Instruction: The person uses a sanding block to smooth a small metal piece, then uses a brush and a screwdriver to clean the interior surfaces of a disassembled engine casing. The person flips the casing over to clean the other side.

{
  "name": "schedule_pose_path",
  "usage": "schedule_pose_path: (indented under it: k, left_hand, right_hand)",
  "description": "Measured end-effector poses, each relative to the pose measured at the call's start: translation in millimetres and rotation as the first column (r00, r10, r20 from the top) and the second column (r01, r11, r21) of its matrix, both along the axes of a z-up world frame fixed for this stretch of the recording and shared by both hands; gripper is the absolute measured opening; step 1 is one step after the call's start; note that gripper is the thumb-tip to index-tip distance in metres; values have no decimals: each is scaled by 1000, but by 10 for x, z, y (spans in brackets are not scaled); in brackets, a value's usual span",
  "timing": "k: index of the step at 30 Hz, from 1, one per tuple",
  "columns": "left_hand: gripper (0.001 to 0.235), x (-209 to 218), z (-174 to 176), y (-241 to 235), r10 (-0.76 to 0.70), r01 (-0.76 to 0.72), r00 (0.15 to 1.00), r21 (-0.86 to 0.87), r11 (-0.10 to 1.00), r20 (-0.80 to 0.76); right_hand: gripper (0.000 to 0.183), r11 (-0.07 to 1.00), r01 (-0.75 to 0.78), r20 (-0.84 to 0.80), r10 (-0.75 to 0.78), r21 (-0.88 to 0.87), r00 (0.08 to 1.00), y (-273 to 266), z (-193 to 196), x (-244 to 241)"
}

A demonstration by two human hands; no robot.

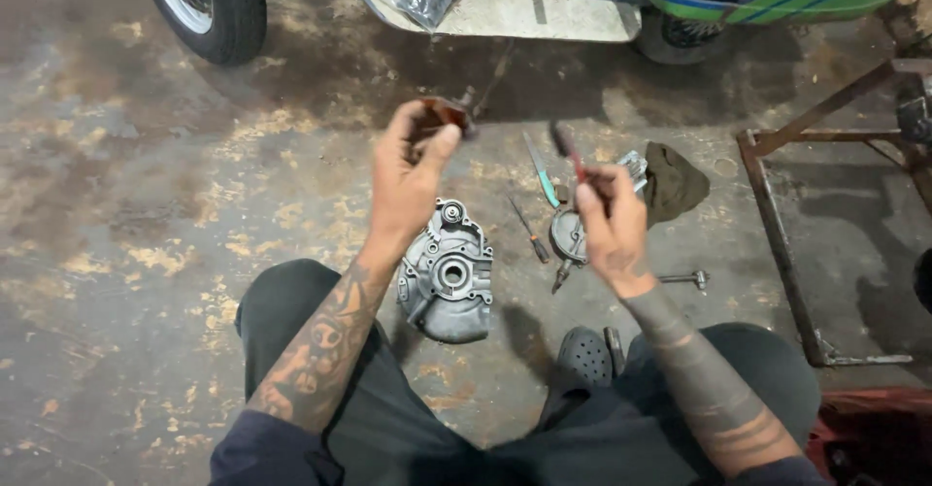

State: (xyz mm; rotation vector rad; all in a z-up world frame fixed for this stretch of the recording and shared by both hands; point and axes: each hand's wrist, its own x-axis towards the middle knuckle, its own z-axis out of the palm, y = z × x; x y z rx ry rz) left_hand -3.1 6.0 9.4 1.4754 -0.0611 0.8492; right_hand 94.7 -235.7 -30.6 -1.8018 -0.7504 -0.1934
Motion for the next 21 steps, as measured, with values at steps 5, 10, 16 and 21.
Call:
schedule_pose_path:
  k: [5, 10, 16, 21]
  left_hand:
    - [32, -31, -174, -490, -123, 151, 987, 369, 917, -98]
    - [34, -122, -337, -701, -14, 124, 988, 725, 677, -155]
    - [35, 45, -814, -555, -17, 154, 984, 793, 589, -179]
    - [88, 38, -930, -398, 6, 444, 889, 865, 235, -458]
  right_hand:
    - [32, 964, -156, -273, 213, 215, 938, -30, 73, 44]
    - [40, 987, -150, -284, 161, 61, 945, 56, -298, -36]
    - [33, 968, -161, -709, 251, 193, 659, 17, -468, -106]
    - [23, 985, -140, -594, 174, 104, 786, -60, -797, -90]
